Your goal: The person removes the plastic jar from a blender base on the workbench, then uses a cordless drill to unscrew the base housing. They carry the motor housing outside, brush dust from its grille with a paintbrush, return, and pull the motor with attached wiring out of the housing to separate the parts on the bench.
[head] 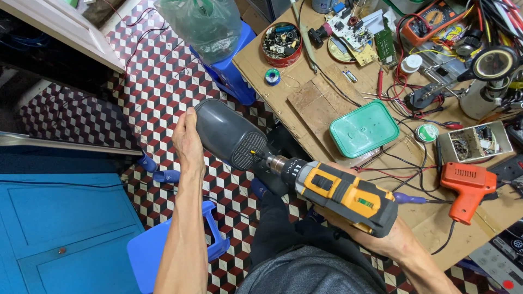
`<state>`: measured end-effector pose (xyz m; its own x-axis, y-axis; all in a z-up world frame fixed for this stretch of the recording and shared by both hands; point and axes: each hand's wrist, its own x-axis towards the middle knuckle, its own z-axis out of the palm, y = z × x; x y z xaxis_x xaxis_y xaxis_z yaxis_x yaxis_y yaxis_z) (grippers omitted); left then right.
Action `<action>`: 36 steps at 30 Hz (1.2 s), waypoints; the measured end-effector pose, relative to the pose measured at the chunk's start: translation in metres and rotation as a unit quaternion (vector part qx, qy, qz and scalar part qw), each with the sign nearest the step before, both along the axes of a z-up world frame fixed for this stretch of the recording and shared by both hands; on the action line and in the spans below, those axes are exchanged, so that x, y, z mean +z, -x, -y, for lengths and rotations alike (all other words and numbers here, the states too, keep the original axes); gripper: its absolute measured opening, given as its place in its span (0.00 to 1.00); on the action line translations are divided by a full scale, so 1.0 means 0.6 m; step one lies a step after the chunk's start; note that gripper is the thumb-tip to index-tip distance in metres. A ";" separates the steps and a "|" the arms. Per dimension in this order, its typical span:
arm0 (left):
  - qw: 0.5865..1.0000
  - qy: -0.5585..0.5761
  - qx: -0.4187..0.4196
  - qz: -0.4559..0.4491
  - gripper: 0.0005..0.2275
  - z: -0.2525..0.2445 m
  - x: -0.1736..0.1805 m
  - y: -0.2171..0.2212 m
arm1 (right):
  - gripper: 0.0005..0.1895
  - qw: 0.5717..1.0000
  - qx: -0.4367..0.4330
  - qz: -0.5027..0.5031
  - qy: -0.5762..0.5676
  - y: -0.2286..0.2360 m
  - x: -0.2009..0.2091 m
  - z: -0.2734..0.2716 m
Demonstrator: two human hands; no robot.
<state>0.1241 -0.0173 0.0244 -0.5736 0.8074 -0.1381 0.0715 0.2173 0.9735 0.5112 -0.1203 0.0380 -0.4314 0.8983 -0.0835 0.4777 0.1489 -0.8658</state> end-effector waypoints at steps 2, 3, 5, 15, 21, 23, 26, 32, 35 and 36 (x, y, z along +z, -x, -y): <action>1.000 0.008 0.007 -0.004 0.17 -0.001 -0.003 0.002 | 0.14 0.999 -0.029 -0.020 0.035 0.020 0.023 0.008; 1.000 0.017 0.013 -0.007 0.18 -0.001 -0.006 0.002 | 0.14 0.995 -0.059 -0.038 0.072 0.030 0.034 0.012; 0.999 0.028 0.019 -0.015 0.18 -0.001 -0.006 0.001 | 0.14 0.994 -0.071 -0.071 0.046 0.047 0.044 0.018; 1.000 0.026 0.015 -0.008 0.20 -0.005 -0.014 0.004 | 0.12 0.953 -0.162 -0.146 0.208 0.052 0.045 -0.003; 1.000 0.015 0.013 -0.002 0.21 -0.007 -0.011 0.003 | 0.13 0.926 -0.170 -0.154 0.299 0.053 0.061 -0.014; 1.000 0.019 0.017 -0.003 0.21 -0.011 -0.015 0.008 | 0.14 0.928 -0.168 -0.178 0.280 0.067 0.080 -0.007; 0.999 0.025 0.026 -0.011 0.20 -0.012 -0.016 0.008 | 0.14 0.937 -0.165 -0.194 0.239 0.077 0.085 0.002; 0.999 0.027 0.021 -0.024 0.20 -0.005 0.002 -0.004 | 0.10 0.948 -0.190 -0.151 0.206 0.079 0.061 0.014; 0.999 0.023 0.022 -0.027 0.20 -0.009 -0.005 0.000 | 0.09 0.939 -0.199 -0.172 0.220 0.079 0.048 0.018; 0.999 0.022 0.025 -0.030 0.19 -0.008 -0.010 0.003 | 0.08 0.932 -0.203 -0.188 0.234 0.079 0.046 0.019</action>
